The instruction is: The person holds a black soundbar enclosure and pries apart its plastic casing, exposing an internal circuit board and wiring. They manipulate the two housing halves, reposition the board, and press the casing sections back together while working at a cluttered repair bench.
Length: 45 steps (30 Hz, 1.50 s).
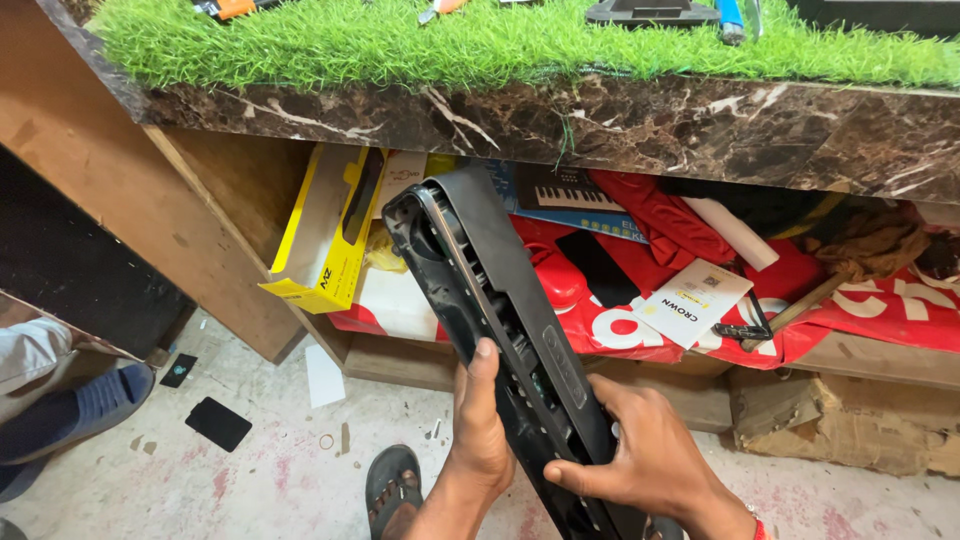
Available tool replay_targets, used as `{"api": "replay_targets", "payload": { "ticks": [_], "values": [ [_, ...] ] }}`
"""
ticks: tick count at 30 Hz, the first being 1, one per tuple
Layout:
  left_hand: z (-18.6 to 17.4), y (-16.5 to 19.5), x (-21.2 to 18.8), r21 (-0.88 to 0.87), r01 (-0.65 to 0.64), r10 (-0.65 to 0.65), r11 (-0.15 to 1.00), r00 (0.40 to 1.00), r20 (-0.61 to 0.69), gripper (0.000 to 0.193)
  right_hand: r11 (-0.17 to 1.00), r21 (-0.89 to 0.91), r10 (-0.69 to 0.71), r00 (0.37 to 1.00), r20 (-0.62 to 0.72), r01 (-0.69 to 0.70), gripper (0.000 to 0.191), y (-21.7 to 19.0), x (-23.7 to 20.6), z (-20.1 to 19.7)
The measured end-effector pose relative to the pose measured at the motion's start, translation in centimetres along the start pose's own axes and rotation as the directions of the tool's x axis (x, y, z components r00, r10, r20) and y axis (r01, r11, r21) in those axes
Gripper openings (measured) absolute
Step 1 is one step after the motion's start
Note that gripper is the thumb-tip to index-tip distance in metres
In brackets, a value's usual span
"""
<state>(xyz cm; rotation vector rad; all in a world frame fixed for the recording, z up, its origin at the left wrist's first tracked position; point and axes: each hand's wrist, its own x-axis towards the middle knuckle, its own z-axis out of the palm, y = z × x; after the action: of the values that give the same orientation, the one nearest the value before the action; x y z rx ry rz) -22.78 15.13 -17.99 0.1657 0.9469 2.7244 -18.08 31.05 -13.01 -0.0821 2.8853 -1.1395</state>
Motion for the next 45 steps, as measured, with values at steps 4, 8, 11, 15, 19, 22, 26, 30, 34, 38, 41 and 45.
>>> {"api": "replay_targets", "payload": {
  "ticks": [4,8,11,15,19,22,26,30,34,38,41,45],
  "values": [
    [-0.36,0.06,0.15,-0.028,0.032,-0.033,0.999,0.998,-0.047,0.05,1.0,-0.002,0.003,1.0,0.005,-0.003,0.066,-0.03,0.06,0.38],
    [-0.55,0.23,0.15,-0.041,0.038,-0.039,0.998,0.998,-0.043,0.047,1.0,-0.007,0.014,1.0,0.014,-0.014,0.066,0.0,0.12,0.74],
    [-0.53,0.25,0.18,-0.04,0.057,-0.059,0.998,0.996,-0.06,0.046,1.0,0.019,-0.005,1.0,0.01,0.005,0.067,0.02,0.13,0.76],
    [-0.48,0.28,0.3,-0.028,0.075,-0.078,0.997,0.994,-0.083,0.044,0.999,0.038,0.018,1.0,0.024,-0.019,0.067,-0.03,0.15,0.66],
    [-0.45,0.35,0.38,-0.022,0.073,-0.075,0.997,0.993,-0.087,0.043,0.999,0.01,0.043,0.999,0.032,-0.044,0.067,-0.17,0.19,0.64],
    [-0.4,0.39,0.42,-0.025,0.068,-0.07,0.997,0.995,-0.075,0.043,0.999,0.021,0.037,0.999,0.034,-0.037,0.068,-0.23,0.26,0.62],
    [-0.29,0.5,0.51,-0.026,0.073,-0.075,0.997,0.994,-0.083,0.042,0.999,0.038,0.035,0.999,0.037,-0.037,0.069,-0.27,0.32,0.57],
    [-0.17,0.62,0.52,-0.029,0.075,-0.077,0.997,0.993,-0.089,0.042,0.999,0.021,0.046,0.998,0.041,-0.047,0.069,-0.31,0.34,0.6],
    [-0.12,0.68,0.57,-0.034,0.071,-0.073,0.997,0.994,-0.08,0.042,0.998,0.02,0.053,0.998,0.037,-0.053,0.07,-0.3,0.34,0.6],
    [-0.14,0.65,0.64,-0.034,0.077,-0.08,0.996,0.993,-0.084,0.044,0.997,-0.019,0.074,0.996,0.046,-0.073,0.075,-0.27,0.38,0.66],
    [-0.2,0.62,0.67,-0.04,0.078,-0.081,0.996,0.993,-0.081,0.043,0.997,-0.009,0.075,0.996,0.043,-0.074,0.084,-0.29,0.39,0.73],
    [-0.32,0.5,0.77,-0.04,0.064,-0.067,0.997,0.995,-0.08,0.043,0.998,0.005,0.064,0.997,0.032,-0.064,0.09,-0.25,0.31,0.73]
  ]
}}
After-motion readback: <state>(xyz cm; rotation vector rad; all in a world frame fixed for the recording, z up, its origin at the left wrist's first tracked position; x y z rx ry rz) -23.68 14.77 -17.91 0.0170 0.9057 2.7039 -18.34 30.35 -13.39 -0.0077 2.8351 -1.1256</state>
